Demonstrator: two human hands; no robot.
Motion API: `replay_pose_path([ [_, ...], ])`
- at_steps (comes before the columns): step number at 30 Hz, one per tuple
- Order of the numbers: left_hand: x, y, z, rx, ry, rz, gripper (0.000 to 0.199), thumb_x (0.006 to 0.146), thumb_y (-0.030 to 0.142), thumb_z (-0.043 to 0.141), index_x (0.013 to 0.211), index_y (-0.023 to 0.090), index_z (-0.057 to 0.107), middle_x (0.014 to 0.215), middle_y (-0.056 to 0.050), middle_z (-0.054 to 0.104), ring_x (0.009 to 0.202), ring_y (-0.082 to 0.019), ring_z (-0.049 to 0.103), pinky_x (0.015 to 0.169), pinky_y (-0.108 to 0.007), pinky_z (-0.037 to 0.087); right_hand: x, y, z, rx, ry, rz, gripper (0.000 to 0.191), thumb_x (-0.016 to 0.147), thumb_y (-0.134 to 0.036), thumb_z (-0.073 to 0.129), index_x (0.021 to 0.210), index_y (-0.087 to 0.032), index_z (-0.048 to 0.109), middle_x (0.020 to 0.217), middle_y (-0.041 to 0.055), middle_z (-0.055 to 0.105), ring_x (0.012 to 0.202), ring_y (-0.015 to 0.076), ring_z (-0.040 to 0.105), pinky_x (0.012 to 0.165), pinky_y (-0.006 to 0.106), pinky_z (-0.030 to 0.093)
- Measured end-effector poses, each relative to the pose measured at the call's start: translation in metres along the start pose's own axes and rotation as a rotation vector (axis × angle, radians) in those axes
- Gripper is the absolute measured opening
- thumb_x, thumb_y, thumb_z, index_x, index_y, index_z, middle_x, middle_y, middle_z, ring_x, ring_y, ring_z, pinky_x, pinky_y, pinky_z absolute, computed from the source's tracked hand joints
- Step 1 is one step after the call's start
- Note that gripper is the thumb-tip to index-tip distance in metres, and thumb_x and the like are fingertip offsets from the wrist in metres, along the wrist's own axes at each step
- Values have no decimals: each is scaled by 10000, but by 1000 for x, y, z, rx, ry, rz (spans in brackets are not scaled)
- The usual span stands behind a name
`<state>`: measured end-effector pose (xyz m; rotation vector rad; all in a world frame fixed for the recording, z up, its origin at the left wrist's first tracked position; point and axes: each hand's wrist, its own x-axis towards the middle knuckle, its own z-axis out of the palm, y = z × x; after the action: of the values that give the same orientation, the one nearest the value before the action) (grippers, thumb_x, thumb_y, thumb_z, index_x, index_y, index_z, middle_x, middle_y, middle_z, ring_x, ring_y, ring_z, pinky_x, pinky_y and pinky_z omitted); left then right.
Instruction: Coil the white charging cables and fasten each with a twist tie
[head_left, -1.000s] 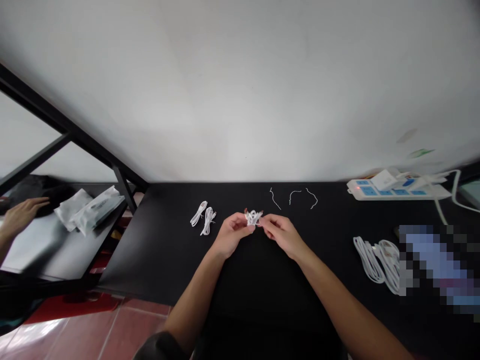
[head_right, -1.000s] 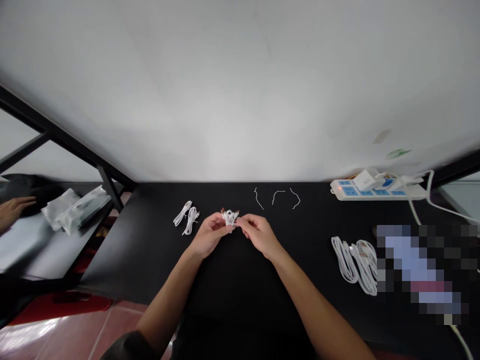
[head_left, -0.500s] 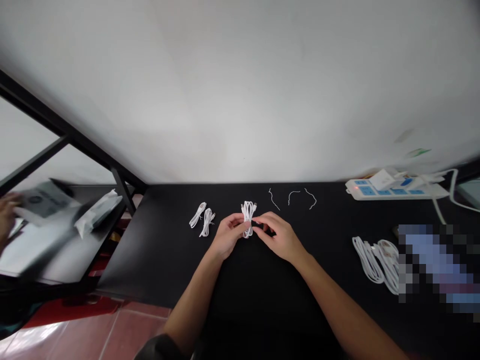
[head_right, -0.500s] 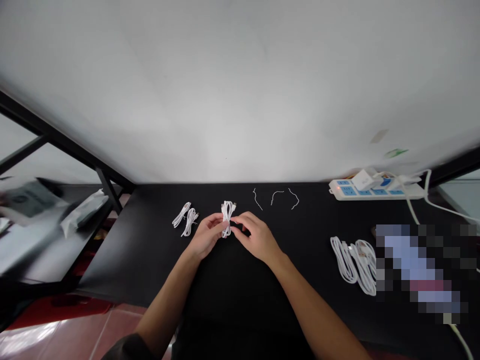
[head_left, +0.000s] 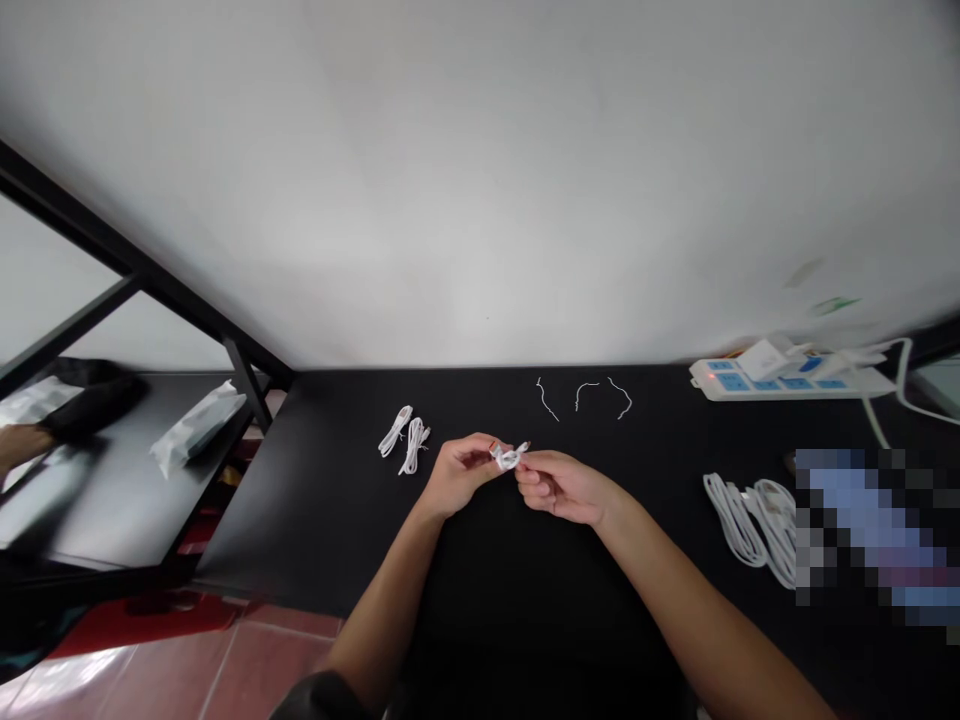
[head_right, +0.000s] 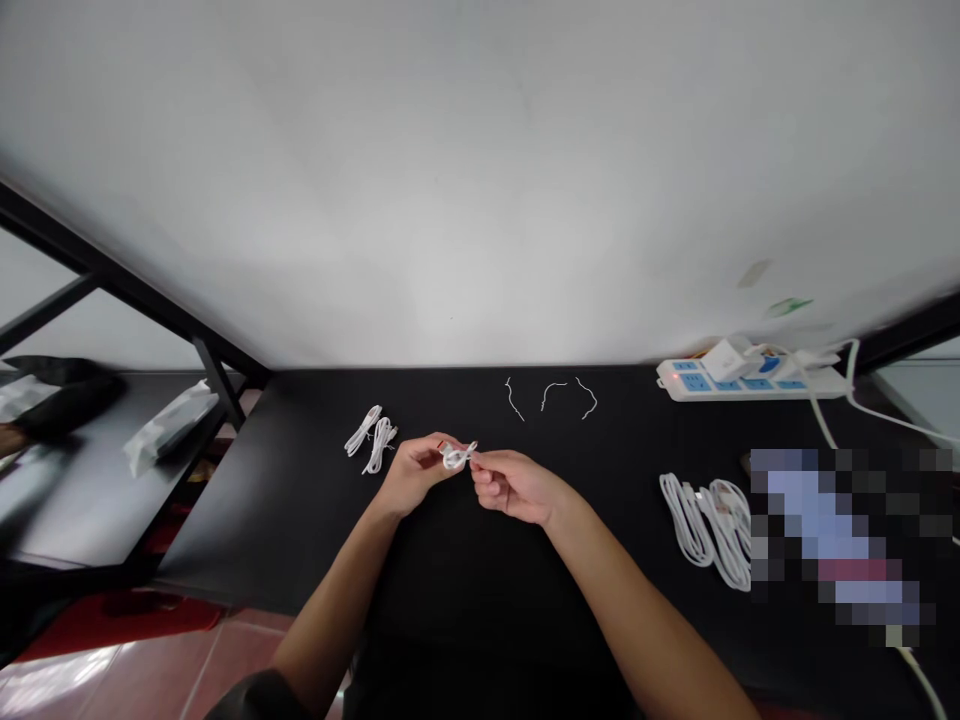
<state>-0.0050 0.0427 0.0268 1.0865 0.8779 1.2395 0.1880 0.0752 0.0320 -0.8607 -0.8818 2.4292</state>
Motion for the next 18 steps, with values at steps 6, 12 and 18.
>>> replay_pose_path([
  [6, -1, -3, 1, -31, 31, -101, 296, 774, 315, 846, 1006, 160, 747, 906, -69, 751, 838, -178, 687, 785, -305, 535, -1, 0, 6, -186, 166, -201, 364, 833, -498, 725, 729, -168, 615, 617, -34, 482, 524, 78, 391, 493, 237, 280],
  [12, 0, -6, 4, -90, 102, -230, 453, 732, 400, 864, 1088, 151, 736, 973, -90, 739, 830, -194, 675, 767, -325, 542, -8, -1, 15, -1042, 443, -755, 170, 950, -372, 590, 932, -234, 687, 824, 39, 641, 687, 169, 570, 626, 312, 449],
  [18, -2, 2, 4, 403, -58, -85, 271, 901, 399, 678, 1044, 178, 741, 894, -43, 672, 804, -177, 605, 756, -288, 490, -5, 0, 9, -1212, 426, -742, 261, 1008, -342, 461, 906, -224, 671, 853, 58, 638, 763, 196, 586, 740, 351, 461],
])
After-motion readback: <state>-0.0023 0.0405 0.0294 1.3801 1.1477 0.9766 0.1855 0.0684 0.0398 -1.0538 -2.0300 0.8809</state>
